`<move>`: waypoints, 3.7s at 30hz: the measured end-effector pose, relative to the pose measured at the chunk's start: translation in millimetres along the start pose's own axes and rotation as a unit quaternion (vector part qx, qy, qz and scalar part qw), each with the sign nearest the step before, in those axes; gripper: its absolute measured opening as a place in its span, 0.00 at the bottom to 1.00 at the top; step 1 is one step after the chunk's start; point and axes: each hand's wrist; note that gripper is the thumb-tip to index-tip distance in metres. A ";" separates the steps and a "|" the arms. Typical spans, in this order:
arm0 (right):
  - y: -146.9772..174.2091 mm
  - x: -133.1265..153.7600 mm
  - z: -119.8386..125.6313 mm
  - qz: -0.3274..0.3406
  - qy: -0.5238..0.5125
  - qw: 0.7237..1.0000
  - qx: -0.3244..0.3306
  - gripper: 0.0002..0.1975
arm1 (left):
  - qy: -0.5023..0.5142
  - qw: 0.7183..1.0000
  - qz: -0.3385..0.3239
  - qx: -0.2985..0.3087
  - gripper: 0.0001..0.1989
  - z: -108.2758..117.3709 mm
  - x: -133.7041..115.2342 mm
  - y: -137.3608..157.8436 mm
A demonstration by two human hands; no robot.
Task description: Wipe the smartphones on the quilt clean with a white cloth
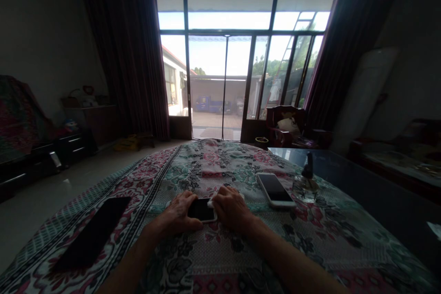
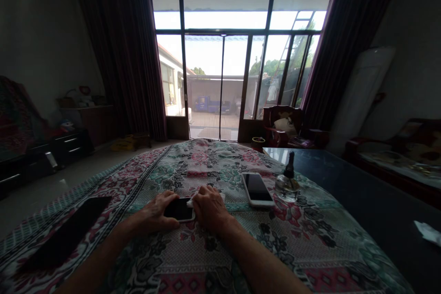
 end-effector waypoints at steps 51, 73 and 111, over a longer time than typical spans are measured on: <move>4.5 -9.1 13.5 0.064 0.022 0.997 0.025 0.09 | -0.003 1.000 0.024 0.017 0.30 3.4 -5.6 1.4; 9.9 -1.8 -1.1 0.047 -0.026 0.998 -0.032 0.06 | -0.011 1.000 0.006 0.019 0.31 4.5 -6.2 0.2; -3.5 -52.4 21.4 -0.104 0.000 0.991 0.084 0.12 | -0.049 0.996 0.039 -0.065 0.33 1.9 7.5 8.2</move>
Point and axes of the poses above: each hand's wrist, its own y-axis away from the middle knuckle, its own z-axis out of the back of the hand, x = y × z, and after that the axes turned 12 degrees about y, right-handed
